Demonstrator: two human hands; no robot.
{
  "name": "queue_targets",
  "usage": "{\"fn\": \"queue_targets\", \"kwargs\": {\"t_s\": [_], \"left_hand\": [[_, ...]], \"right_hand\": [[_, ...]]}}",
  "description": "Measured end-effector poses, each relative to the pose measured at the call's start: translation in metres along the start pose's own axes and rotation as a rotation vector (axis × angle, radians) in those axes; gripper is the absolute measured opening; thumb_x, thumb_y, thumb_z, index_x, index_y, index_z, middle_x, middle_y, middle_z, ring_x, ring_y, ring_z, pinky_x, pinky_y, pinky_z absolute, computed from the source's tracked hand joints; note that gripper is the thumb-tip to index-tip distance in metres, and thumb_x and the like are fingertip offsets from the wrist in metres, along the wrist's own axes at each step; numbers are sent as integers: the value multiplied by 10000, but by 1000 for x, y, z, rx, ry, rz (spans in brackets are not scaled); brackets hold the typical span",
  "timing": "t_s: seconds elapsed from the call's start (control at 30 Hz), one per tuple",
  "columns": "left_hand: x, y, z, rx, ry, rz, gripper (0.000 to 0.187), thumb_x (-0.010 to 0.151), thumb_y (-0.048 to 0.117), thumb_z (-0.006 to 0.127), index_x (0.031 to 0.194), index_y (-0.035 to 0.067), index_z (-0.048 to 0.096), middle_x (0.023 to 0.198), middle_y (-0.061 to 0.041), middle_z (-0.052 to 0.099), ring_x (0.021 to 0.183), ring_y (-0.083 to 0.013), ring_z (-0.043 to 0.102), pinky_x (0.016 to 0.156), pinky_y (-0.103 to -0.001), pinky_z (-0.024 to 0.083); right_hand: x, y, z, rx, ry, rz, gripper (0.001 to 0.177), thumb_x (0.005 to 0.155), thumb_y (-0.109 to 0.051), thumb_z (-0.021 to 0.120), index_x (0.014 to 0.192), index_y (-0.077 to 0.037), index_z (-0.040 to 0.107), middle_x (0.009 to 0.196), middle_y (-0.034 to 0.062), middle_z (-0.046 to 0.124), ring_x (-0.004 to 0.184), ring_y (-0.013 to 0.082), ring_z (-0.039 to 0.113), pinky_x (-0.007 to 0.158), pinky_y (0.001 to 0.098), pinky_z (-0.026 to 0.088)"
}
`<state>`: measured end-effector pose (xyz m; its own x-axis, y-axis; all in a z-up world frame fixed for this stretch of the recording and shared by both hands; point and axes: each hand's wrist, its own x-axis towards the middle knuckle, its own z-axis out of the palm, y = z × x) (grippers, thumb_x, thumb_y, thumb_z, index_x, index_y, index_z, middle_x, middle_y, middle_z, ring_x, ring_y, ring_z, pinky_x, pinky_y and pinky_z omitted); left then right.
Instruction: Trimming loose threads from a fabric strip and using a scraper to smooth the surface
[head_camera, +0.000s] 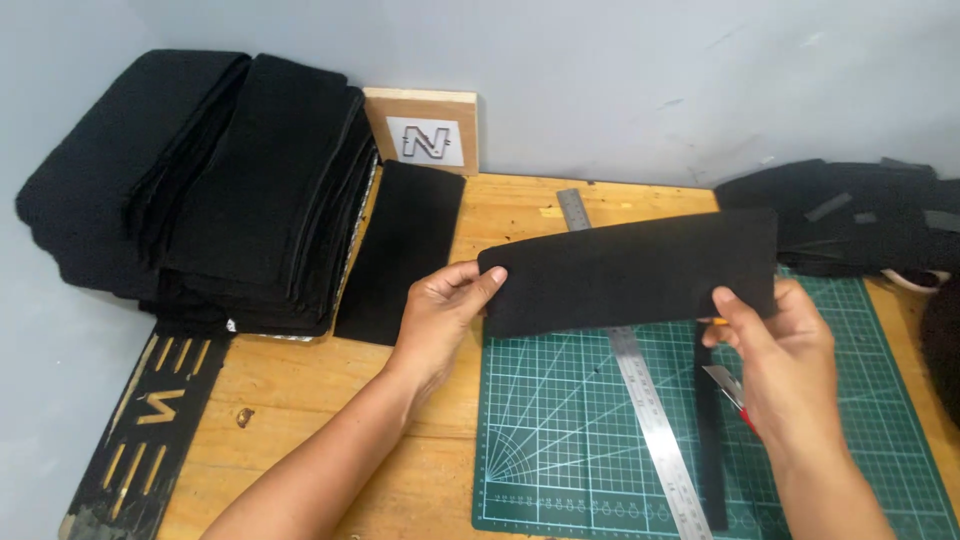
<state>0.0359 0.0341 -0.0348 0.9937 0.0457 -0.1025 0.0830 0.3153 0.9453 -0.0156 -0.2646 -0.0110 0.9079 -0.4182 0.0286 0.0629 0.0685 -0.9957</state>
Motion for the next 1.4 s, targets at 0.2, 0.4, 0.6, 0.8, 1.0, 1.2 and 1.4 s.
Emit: {"fn": "queue_targets", "kwargs": {"t_s": [0.2, 0.4, 0.6, 0.8, 1.0, 1.2, 1.4], "left_hand": [[7, -3, -12, 30, 160, -103, 266, 837, 136, 822, 1080, 34, 785, 967, -50, 786, 854, -87, 687, 784, -219, 544], [7, 5, -17, -106, 114, -201, 209, 902, 182, 765, 1082, 77, 752, 944, -44, 766, 803, -140, 717, 604, -341, 595], [-1, 23, -13, -132, -24, -179, 225, 957, 196, 687, 1082, 17, 740, 872, -67, 665, 709, -232, 705, 517, -533, 669], [-2, 15, -15, -38, 2, -217, 320, 954, 244, 684, 1224, 83, 744, 1010, -19, 753, 841, -119, 687, 672, -301, 591], [-7, 15, -15, -223, -276, -155, 491, 917, 76, 683, 1400, 40, 596, 1283, -203, 703, 1115, -317, 709, 898, -487, 657], [-15, 19, -10, -53, -327, -146, 283, 935, 102, 704, 1214, 57, 679, 1051, -211, 786, 944, -283, 789, 927, -388, 644], [-1, 10, -19, -102, -14, -26, 126, 921, 135, 745, 1030, 72, 730, 854, -77, 758, 681, -180, 728, 777, -304, 604]], "right_hand": [[-1, 7, 5, -95, -39, -18, 278, 984, -59, 652, 1211, -110, 501, 1252, 87, 653, 826, 198, 608, 634, 279, 502], [5, 31, -6, -195, 33, 39, 294, 1031, -97, 706, 1095, -186, 433, 879, -31, 485, 632, 150, 572, 752, 306, 568], [-3, 19, 3, -183, -33, -8, 144, 1070, -35, 634, 1116, -51, 499, 1021, 102, 614, 669, 179, 527, 868, 415, 651], [5, 41, -14, -210, 26, -9, 278, 1073, -35, 673, 1145, -136, 423, 991, 12, 440, 750, 223, 637, 757, 331, 574], [6, 33, -13, -55, 40, 16, 236, 1093, -30, 648, 1120, -183, 471, 904, 14, 528, 735, 170, 638, 781, 256, 578], [2, 28, -5, -52, 30, 39, 220, 1089, -64, 654, 1086, -185, 471, 876, -4, 547, 687, 152, 635, 816, 305, 626], [-9, 15, -14, -459, -165, 246, 410, 829, 89, 744, 1211, -48, 684, 783, 144, 657, 845, 248, 674, 910, 412, 557]]}}
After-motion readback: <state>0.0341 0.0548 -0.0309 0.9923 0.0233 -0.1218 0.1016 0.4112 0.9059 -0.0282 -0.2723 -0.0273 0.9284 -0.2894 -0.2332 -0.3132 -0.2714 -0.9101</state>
